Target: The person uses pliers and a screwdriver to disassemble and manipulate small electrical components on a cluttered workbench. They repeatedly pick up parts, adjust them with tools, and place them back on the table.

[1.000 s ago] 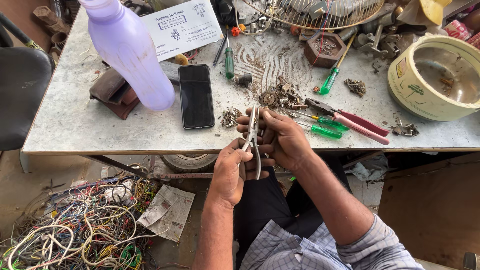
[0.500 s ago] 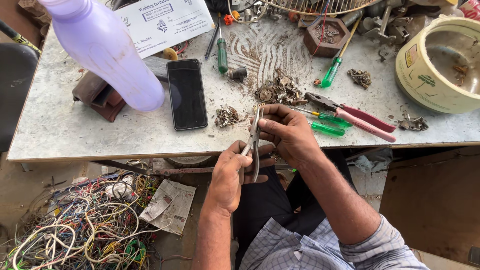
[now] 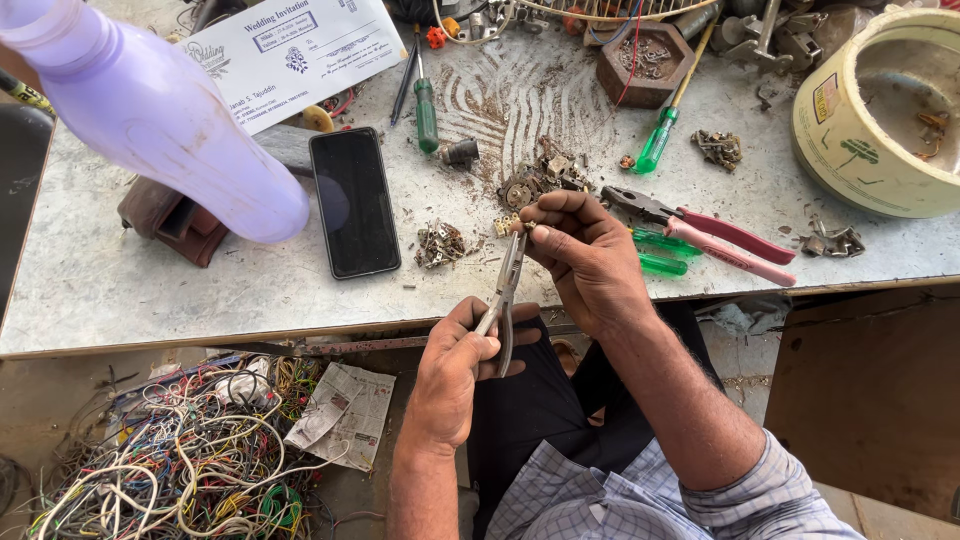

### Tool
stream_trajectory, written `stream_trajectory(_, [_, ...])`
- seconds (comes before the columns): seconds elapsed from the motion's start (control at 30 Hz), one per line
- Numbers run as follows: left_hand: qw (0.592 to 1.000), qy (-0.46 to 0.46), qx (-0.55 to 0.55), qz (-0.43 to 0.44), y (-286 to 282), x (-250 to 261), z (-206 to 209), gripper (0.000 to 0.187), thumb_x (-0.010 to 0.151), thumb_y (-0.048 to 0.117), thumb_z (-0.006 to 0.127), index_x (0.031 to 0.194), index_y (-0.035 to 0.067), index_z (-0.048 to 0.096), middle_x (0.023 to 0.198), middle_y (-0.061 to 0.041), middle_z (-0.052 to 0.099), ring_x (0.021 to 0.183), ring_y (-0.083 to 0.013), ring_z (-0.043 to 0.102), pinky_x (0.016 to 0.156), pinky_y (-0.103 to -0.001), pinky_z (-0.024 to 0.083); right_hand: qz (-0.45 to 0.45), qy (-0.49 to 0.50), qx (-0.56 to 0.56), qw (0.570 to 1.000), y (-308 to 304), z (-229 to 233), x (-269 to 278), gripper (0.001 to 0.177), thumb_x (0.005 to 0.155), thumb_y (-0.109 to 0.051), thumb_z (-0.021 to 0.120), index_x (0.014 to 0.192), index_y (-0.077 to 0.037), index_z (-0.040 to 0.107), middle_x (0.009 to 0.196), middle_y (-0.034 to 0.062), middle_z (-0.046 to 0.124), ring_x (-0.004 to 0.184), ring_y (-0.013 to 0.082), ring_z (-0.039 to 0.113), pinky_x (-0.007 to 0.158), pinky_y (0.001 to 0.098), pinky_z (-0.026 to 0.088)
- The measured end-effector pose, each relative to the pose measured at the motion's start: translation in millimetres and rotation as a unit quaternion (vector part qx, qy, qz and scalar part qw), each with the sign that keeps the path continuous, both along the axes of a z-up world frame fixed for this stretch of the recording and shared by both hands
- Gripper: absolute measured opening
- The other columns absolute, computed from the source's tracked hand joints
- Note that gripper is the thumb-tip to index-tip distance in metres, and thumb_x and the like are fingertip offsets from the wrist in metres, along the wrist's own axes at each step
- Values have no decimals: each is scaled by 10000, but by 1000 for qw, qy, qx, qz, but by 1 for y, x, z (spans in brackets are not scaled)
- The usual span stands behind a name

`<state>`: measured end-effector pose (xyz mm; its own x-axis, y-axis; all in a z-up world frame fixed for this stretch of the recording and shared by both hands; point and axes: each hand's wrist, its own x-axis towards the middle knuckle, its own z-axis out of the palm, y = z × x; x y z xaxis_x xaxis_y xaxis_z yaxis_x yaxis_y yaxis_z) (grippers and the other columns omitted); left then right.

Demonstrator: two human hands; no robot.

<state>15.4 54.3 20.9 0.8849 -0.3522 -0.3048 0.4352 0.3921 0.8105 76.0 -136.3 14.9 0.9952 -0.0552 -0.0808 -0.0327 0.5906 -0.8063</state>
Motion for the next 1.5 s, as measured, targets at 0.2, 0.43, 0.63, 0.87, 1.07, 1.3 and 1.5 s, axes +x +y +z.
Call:
stream_trajectory(0.2, [1000,-25,4,17,2,-1,0,149,808,119,495,920,78,584,1141,-210,763,1026,-253,752,828,-384,608,-13,-16,14,1000,1,-5,1,230,938,68,683,1148,-21,647,1115,124,719,1065,227,738,930,354,634])
stream_trajectory(0.43, [996,-61,-14,61,3,-3,5,71,810,77,506,878,90,521,1145,-230,758,972,-244,731,792,-354,581,-11,-2,-2,1000,2,-13,-6,139,973,40,668,1107,30,704,1083,143,735,997,233,750,858,336,639])
stream_trajectory(0.63, [990,-100,-18,99,-5,-6,7,100,824,16,499,904,56,545,1136,-222,755,970,-227,743,777,-332,595,21,21,3,1000,-1,-9,-22,145,952,41,678,1093,40,712,1073,157,738,996,229,754,865,329,642])
stream_trajectory(0.87, [968,-154,15,198,-13,-15,11,104,934,-45,643,973,34,586,1135,-180,729,877,-111,682,713,-229,552,79,24,23,996,5,-9,-49,119,966,22,685,1082,42,672,1051,171,737,938,222,760,789,322,636])
stream_trajectory(1.07, [959,-170,2,225,-14,-13,4,230,946,-14,731,876,59,524,1076,-168,766,807,-79,694,718,-211,574,95,28,6,995,10,-9,-60,158,950,15,690,1103,54,687,1025,169,729,913,216,752,819,331,634])
stream_trajectory(1.3, [958,-166,-25,232,-18,-12,-2,241,919,-36,749,826,53,544,954,-134,744,787,-106,708,738,-251,617,97,7,-18,995,15,-9,-65,191,965,11,693,1140,88,695,1012,155,711,913,193,711,856,329,604])
stream_trajectory(1.5, [958,-158,-29,239,-19,-10,-4,216,921,-53,751,852,40,569,957,-142,735,799,-119,678,750,-268,609,84,-11,-67,994,18,-9,-67,222,935,15,700,1144,87,675,1031,137,706,919,183,705,859,316,605])
